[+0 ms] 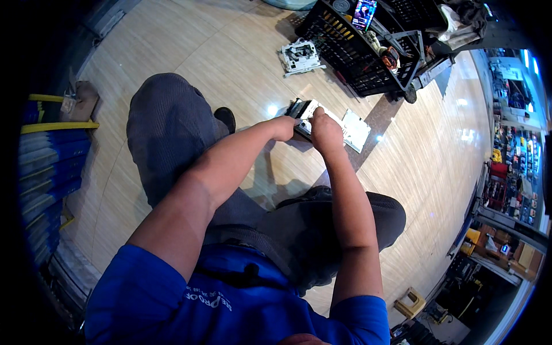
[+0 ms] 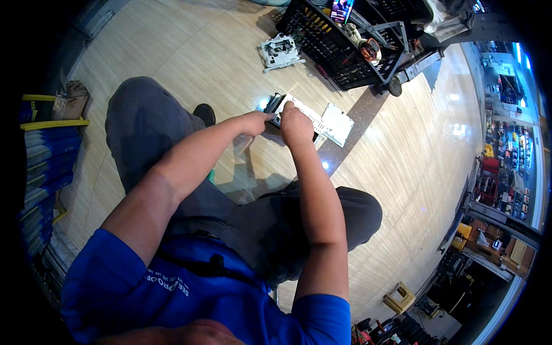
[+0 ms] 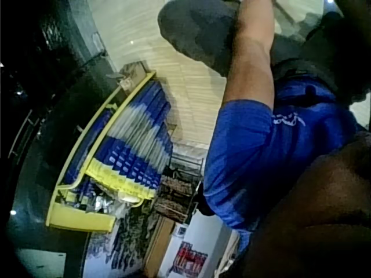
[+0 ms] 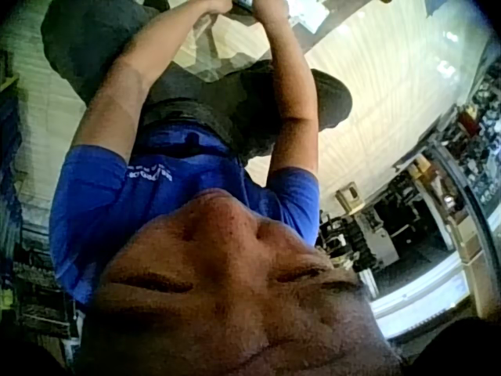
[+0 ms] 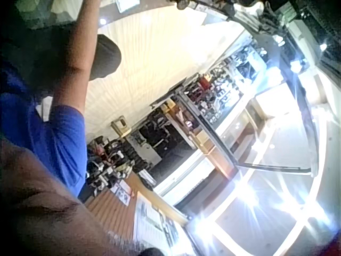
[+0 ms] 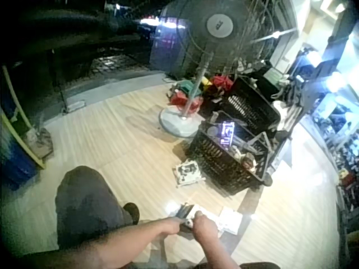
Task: The person is repairing a car audio unit by manipulating internal wiring and electronic components by hand while sitting on a stool.
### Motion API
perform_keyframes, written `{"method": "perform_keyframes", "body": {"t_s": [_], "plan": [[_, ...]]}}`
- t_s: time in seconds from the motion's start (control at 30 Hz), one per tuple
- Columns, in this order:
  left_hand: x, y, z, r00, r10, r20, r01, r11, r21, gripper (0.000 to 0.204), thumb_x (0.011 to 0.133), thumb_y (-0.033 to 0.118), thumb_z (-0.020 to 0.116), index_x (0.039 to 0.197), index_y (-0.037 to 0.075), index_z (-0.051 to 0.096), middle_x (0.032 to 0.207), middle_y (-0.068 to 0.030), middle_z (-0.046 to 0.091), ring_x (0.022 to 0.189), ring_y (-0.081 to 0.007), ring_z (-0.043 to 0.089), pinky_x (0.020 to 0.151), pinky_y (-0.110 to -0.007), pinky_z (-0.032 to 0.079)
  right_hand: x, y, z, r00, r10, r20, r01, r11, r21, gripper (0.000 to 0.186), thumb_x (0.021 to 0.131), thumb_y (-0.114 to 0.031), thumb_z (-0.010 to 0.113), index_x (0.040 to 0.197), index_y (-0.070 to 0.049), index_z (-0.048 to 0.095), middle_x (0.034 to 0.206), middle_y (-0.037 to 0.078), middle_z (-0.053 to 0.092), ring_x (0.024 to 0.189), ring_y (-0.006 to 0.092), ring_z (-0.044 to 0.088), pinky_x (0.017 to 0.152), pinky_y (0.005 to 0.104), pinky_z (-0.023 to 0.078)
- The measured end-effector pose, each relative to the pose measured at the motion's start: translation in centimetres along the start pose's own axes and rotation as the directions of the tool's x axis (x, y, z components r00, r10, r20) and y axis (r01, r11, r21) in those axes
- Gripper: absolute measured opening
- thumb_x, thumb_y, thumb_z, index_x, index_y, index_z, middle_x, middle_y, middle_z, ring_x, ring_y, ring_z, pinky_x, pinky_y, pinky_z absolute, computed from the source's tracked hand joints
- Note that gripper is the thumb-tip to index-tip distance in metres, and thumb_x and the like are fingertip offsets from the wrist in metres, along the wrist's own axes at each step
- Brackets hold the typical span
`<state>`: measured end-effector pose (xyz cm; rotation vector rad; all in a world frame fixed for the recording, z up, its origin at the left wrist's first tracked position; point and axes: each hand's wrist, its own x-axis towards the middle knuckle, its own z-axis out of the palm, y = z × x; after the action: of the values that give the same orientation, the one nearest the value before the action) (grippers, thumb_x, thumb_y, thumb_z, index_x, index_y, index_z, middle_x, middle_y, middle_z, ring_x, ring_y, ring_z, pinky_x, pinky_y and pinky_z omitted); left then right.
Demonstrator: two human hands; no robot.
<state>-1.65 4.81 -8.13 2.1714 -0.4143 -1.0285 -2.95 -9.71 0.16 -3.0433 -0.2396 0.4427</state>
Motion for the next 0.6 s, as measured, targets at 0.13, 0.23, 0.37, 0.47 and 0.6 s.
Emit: {"method": "perform_keyframes", "body": {"t_s": [0.13,0.23,0.37,0.47,0.6], "plan": [[0.8,-0.4,0.5,0.999,0.033,-0.003,-0.032,0.999,0.042,0.063,0.081,-0.004,0.04,0.143,0.006,0.043,0.128,-0.0243,0.057,0.115,-0.0357,0.058,0.096,-0.039,0.046,0.0,-0.1,-0.2,1.0,0.019,-0.007,-0.018,1.0,0.009,0.022,0.093,-0.023,0.053,0.096,-0.001,0.052,0.087,0.023,0.069,0.082,0.037,0.069,0.069,0.0449,0.056],[1.3,-1.7,1.1,0.997,0.061,-0.049,-0.058,0.997,0.055,0.062,0.081,-0.003,0.042,0.142,0.008,0.044,0.121,-0.0233,0.061,0.107,-0.0362,0.061,0.089,-0.04,0.049,0.0,-0.5,-0.4,1.0,0.022,-0.003,-0.022,1.0,0.012,0.026,0.094,-0.027,0.054,0.097,-0.001,0.051,0.086,0.023,0.069,0.082,0.037,0.069,0.069,0.0452,0.056],[1.2,-1.1,0.9,0.996,0.069,-0.056,-0.064,0.995,0.082,0.06,0.082,-0.002,0.044,0.141,0.01,0.046,0.113,-0.0225,0.065,0.098,-0.0366,0.064,0.081,-0.042,0.052,-0.2,0.0,-0.2,1.0,-0.009,-0.007,0.009,1.0,0.003,0.019,0.092,-0.019,0.052,0.098,-0.001,0.051,0.092,0.023,0.068,0.084,0.0367,0.069,0.069,0.0447,0.056],[1.0,-0.9,0.8,0.993,0.087,-0.075,-0.079,0.991,0.105,0.06,0.082,-0.002,0.044,0.14,0.01,0.047,0.112,-0.0224,0.065,0.098,-0.0366,0.064,0.081,-0.042,0.052,-0.3,0.4,0.1,0.999,-0.039,-0.021,0.038,0.999,-0.027,0.016,0.09,-0.014,0.051,0.099,-0.001,0.052,0.096,0.024,0.067,0.085,0.0369,0.069,0.07,0.0443,0.057],[0.8,-0.8,0.7,0.994,0.086,-0.067,-0.08,0.993,0.084,0.06,0.082,-0.001,0.044,0.141,0.011,0.046,0.113,-0.0223,0.065,0.099,-0.0368,0.064,0.082,-0.042,0.051,-0.2,0.7,0.3,0.999,-0.022,-0.028,0.021,0.999,-0.03,0.017,0.09,-0.014,0.05,0.1,0.0,0.052,0.095,0.024,0.067,0.084,0.0365,0.069,0.07,0.044,0.057]]}}
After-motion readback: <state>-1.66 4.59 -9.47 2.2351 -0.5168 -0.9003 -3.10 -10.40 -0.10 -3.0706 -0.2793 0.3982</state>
